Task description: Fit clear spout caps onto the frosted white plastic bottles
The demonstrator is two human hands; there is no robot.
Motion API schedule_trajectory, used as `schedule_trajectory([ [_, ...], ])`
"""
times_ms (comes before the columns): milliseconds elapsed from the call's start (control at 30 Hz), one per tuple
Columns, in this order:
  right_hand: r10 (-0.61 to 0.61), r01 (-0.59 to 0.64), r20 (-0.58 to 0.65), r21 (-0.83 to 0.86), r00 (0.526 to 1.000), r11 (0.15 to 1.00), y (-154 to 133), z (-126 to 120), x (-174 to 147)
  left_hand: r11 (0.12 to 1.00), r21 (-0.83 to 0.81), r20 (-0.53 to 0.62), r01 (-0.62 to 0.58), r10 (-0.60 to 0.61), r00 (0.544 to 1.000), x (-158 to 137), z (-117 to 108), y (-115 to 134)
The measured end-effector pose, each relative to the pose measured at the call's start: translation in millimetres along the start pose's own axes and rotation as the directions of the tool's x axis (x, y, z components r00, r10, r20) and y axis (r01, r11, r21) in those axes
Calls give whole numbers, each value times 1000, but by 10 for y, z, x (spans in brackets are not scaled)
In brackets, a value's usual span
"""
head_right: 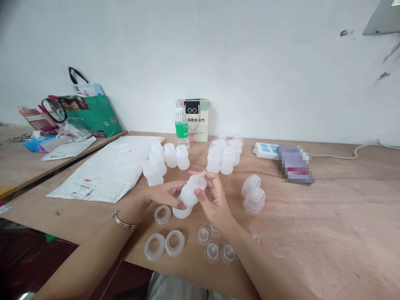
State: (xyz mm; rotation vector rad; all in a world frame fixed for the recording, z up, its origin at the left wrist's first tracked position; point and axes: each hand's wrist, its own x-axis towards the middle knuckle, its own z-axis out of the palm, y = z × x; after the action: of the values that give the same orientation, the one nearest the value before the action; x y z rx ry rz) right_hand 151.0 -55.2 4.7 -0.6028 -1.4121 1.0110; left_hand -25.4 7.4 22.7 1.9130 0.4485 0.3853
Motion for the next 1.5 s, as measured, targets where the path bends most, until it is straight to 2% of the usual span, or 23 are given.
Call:
schedule_trajectory([
  [167,27,-27,40,0,999,1000,-71,18,-5,986,-167,71,-15,27,997,0,17,-32],
  [367,95,-104,132,65,987,992,-169,13,2,939,-335,210,74,-2,978,-28,16,8],
  [633,168,-207,250,138,953,968,-166,-26,4,924,-345,298,165,-59,953,-45,11,68],
  [700,167,-204,235,144,958,968,-149,-34,13,930,-328,261,166,-79,962,-45,12,60],
  [800,145,-161,153,98,978,982,-97,-35,36,949,-276,125,149,-118,985,-45,14,47],
  [900,130,-135,67,76,989,988,-6,-18,60,989,-104,-47,106,-112,993,-32,19,37],
  [967,114,-115,18,72,993,991,56,-3,70,997,25,-117,71,-68,991,-12,29,30],
  [1100,68,-69,-72,-8,995,998,131,1,76,996,89,-186,20,-3,983,33,70,27],
  [1233,61,-71,-139,-72,988,995,182,-28,87,989,121,-208,84,-57,976,56,118,38],
  [1400,29,-70,-283,-134,959,989,233,-33,90,974,178,-286,140,-85,954,76,170,42],
  [1500,23,-47,-241,-91,970,995,224,-16,74,977,166,-295,134,-81,952,85,180,35],
])
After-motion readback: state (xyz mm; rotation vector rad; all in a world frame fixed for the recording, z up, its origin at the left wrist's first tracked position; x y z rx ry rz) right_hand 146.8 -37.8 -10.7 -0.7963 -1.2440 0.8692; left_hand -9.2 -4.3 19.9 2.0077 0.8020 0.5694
